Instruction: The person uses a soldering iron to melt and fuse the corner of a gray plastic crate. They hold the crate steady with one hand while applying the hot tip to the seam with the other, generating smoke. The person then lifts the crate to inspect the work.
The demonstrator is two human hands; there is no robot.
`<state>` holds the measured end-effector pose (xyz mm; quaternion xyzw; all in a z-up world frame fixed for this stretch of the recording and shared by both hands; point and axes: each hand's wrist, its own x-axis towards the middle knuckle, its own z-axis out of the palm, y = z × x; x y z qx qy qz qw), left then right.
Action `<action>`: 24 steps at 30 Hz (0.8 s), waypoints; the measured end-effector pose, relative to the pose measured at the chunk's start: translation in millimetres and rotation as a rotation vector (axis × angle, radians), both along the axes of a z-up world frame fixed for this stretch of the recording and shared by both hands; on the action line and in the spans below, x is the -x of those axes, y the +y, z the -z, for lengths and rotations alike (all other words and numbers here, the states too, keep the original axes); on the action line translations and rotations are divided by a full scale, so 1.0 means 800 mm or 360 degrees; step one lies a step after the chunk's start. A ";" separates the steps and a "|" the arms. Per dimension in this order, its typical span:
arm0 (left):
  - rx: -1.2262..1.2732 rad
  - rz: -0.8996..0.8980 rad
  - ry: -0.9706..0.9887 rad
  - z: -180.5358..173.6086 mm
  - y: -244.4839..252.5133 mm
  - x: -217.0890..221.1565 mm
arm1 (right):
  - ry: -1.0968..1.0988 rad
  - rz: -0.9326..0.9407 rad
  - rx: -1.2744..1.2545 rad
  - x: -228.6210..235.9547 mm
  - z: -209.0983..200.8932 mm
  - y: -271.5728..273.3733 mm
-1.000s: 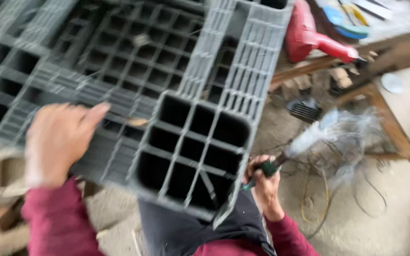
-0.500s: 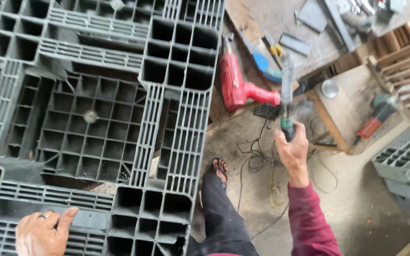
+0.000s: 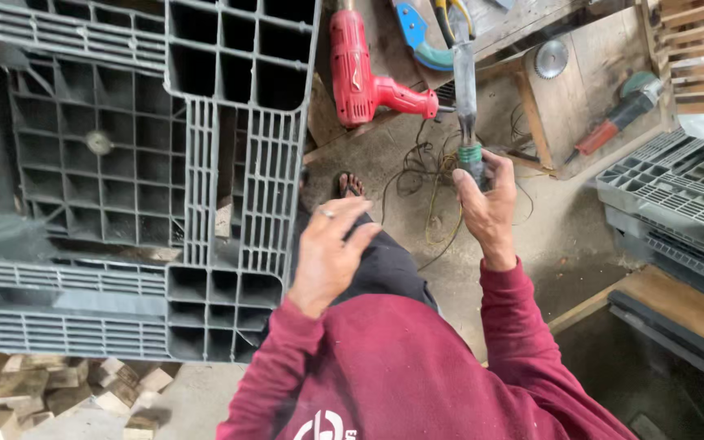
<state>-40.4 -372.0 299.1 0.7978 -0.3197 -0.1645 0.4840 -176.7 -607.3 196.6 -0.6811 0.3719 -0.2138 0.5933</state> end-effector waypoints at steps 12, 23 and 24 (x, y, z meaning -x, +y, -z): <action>0.0115 0.0580 0.0572 0.074 -0.104 -0.023 | 0.0254 -0.0151 0.0182 -0.053 -0.058 -0.005; 0.0161 0.0558 0.0743 0.122 -0.281 -0.076 | 0.0249 -0.0263 0.0573 -0.188 0.001 -0.193; 0.0162 0.0488 0.0728 0.131 -0.305 -0.083 | 0.0247 -0.0278 0.0587 -0.203 0.016 -0.218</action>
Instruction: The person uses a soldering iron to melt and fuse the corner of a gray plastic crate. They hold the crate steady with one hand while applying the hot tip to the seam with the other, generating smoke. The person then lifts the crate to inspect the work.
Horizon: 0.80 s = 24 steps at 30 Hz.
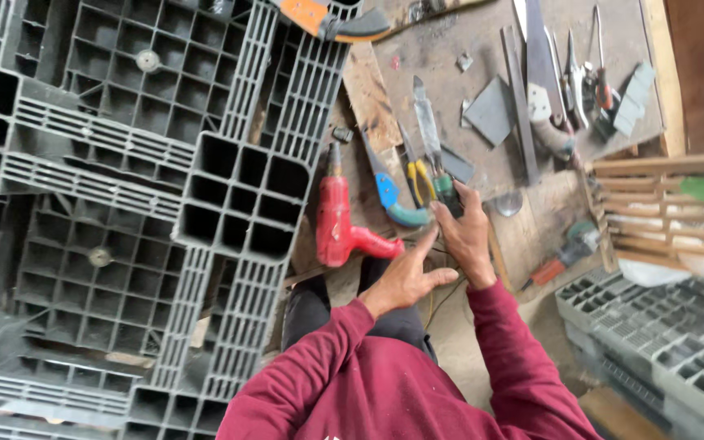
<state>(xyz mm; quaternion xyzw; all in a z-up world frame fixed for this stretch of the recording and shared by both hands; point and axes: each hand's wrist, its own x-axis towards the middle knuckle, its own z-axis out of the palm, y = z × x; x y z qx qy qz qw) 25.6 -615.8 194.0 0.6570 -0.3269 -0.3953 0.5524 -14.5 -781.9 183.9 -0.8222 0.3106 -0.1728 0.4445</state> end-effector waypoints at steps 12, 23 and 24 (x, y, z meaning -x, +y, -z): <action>-0.0118 -0.0676 0.0540 0.059 -0.214 -0.095 | -0.0033 -0.0172 0.0111 -0.169 0.118 -0.181; 0.0000 -0.0956 0.0348 0.064 -0.215 -0.123 | 0.0160 -0.0276 0.0470 -0.207 0.175 -0.190; 0.0060 -0.0990 0.0300 0.059 -0.210 -0.124 | 0.0149 -0.0339 0.0614 -0.208 0.177 -0.192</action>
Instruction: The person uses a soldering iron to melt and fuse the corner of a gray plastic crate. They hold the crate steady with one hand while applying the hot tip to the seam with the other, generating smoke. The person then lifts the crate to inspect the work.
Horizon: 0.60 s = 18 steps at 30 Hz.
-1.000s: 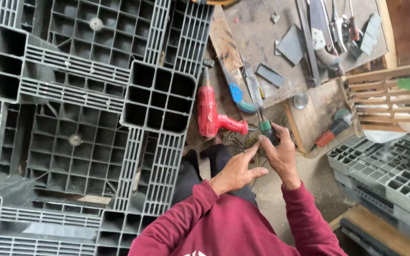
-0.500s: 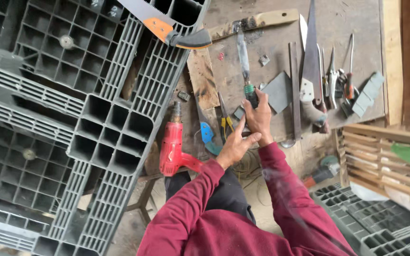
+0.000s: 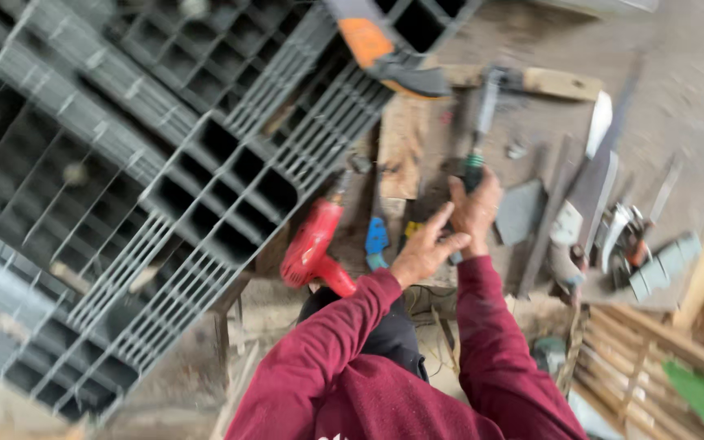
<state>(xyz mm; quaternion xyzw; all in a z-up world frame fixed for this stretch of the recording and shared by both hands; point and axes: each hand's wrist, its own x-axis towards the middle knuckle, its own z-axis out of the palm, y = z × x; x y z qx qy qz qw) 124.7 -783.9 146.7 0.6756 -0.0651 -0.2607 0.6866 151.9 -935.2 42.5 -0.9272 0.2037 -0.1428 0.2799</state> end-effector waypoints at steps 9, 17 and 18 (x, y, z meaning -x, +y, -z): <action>-0.0187 -0.0424 -0.0308 -0.074 0.166 0.032 | -0.0398 -0.0571 -0.1290 0.017 -0.087 0.135; -0.0377 -0.1265 -0.0678 -0.159 0.427 0.056 | -0.0481 -0.0773 -0.0376 0.040 -0.234 0.375; -0.0486 -0.1328 -0.0774 -0.161 0.468 0.048 | -0.0525 -0.0953 -0.0368 0.031 -0.243 0.414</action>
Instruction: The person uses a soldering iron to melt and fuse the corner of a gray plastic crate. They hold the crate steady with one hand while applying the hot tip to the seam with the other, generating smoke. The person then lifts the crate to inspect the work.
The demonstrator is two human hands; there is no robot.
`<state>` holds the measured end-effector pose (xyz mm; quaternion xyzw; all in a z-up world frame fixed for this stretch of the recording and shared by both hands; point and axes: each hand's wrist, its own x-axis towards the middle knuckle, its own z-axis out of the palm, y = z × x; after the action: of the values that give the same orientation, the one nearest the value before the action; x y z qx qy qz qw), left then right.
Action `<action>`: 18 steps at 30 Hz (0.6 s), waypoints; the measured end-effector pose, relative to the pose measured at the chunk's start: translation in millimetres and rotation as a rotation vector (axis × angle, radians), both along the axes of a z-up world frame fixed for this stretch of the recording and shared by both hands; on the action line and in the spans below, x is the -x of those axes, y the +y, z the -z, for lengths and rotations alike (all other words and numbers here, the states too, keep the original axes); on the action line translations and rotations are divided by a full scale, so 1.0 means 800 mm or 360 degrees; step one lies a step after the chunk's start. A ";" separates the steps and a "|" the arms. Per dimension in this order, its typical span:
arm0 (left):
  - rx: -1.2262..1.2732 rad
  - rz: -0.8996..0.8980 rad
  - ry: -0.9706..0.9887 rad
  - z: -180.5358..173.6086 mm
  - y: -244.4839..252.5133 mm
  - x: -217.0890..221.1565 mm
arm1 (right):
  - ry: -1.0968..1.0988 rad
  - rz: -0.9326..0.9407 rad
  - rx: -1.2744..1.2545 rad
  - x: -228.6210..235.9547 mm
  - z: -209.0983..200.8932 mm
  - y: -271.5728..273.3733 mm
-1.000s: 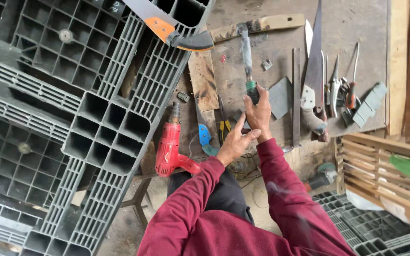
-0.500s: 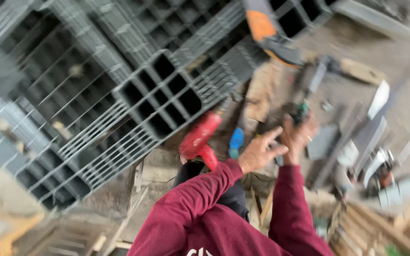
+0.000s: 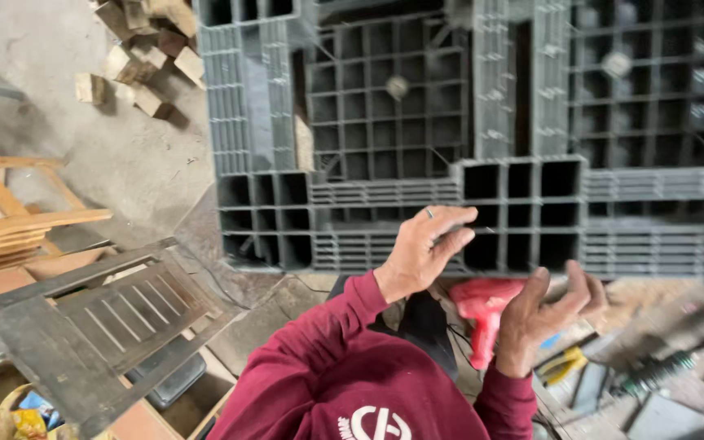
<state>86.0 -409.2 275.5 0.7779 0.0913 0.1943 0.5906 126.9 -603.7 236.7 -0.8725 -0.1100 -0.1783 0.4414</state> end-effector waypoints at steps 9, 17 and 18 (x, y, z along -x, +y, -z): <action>-0.0630 -0.0478 0.0012 0.017 0.274 -0.024 | -0.0142 -0.0541 0.0239 -0.070 -0.017 0.254; -0.0624 -0.1001 0.0436 0.059 0.390 -0.029 | -0.0294 -0.0341 0.0678 -0.161 0.000 0.292; -0.0337 -0.0974 0.0569 0.061 0.394 -0.032 | -0.0192 -0.0319 0.0670 -0.167 0.006 0.293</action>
<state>111.8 -93.8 227.1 0.7930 0.4009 0.2313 0.3960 260.5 -369.3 232.0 -0.9178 -0.2569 -0.1586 0.2577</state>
